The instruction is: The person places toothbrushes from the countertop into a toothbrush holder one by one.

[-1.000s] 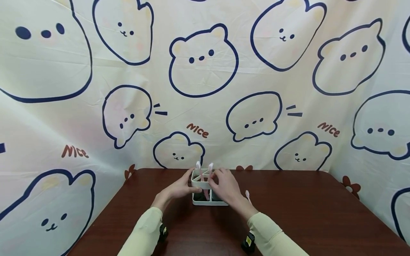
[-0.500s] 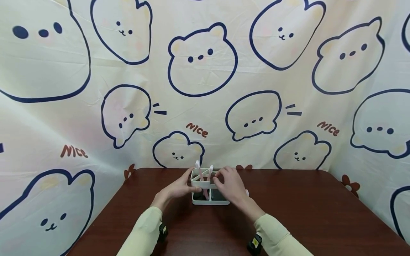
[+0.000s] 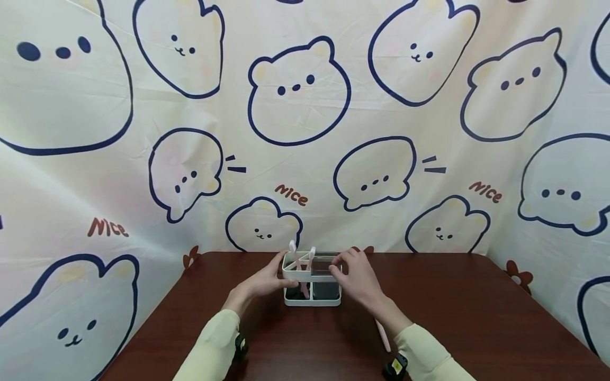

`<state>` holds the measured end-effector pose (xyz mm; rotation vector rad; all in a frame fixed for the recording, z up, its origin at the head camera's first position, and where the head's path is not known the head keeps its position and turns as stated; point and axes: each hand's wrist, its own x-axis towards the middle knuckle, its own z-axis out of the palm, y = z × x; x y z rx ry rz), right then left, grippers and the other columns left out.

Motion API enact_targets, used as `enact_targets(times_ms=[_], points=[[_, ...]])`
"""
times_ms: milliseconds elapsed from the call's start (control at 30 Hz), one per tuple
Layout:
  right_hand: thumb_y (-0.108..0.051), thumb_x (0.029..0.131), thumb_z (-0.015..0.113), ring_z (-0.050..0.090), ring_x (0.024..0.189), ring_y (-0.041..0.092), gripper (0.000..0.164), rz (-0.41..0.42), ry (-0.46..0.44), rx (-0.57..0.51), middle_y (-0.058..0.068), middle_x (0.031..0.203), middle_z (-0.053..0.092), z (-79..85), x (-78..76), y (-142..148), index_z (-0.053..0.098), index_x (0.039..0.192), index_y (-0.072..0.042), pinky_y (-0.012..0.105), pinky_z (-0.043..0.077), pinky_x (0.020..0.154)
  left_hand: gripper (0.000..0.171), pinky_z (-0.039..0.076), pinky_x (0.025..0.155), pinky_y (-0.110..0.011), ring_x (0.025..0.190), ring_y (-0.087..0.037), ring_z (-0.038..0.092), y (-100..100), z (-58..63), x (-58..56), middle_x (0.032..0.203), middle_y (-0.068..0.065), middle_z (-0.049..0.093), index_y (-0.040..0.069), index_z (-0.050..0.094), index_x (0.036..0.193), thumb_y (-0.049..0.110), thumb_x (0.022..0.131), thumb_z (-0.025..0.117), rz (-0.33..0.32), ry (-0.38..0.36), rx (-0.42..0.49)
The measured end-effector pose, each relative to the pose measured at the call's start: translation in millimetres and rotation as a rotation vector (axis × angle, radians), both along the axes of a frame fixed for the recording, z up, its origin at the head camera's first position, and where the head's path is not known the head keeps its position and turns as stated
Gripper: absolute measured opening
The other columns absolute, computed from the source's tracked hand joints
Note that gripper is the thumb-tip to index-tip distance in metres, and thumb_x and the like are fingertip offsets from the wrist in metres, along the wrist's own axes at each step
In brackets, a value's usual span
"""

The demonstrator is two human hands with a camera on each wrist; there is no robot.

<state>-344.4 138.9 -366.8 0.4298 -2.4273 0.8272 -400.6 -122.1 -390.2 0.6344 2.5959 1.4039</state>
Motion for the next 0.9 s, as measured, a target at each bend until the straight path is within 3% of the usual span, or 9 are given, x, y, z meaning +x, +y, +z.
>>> enact_targets(times_ms=[367, 667, 900], points=[[-0.022, 0.089, 0.073, 0.057, 0.092, 0.017, 0.008, -0.006, -0.080, -0.001, -0.001, 0.092, 0.065, -8.9, 2.6, 25.0, 0.071, 0.092, -0.016, 0.039, 0.048, 0.084, 0.093, 0.031, 0.112, -0.065, 0.133, -0.032, 0.043, -0.7, -1.3, 1.5, 0.151, -0.011, 0.040, 0.023, 0.021, 0.156, 0.033, 0.084, 0.079, 0.012, 0.000, -0.011], [-0.022, 0.090, 0.072, 0.054, 0.076, 0.010, 0.009, -0.011, -0.218, 0.026, -0.003, 0.085, 0.065, -17.2, 4.6, 45.6, 0.071, 0.095, -0.015, 0.029, 0.049, 0.069, 0.093, 0.031, 0.112, -0.064, 0.133, -0.031, 0.043, -1.3, 0.0, 1.0, 0.151, -0.012, 0.039, 0.022, 0.020, 0.156, 0.032, 0.085, 0.079, 0.008, 0.007, -0.015], [-0.023, 0.088, 0.075, 0.052, 0.073, 0.010, 0.014, 0.000, -0.294, 0.048, -0.003, 0.083, 0.061, -24.3, 8.0, 58.7, 0.070, 0.097, -0.013, 0.026, 0.047, 0.065, 0.092, 0.031, 0.113, -0.062, 0.133, -0.031, 0.043, -0.8, 0.3, 1.3, 0.149, -0.012, 0.041, 0.021, 0.020, 0.156, 0.030, 0.085, 0.079, -0.005, 0.006, -0.009]])
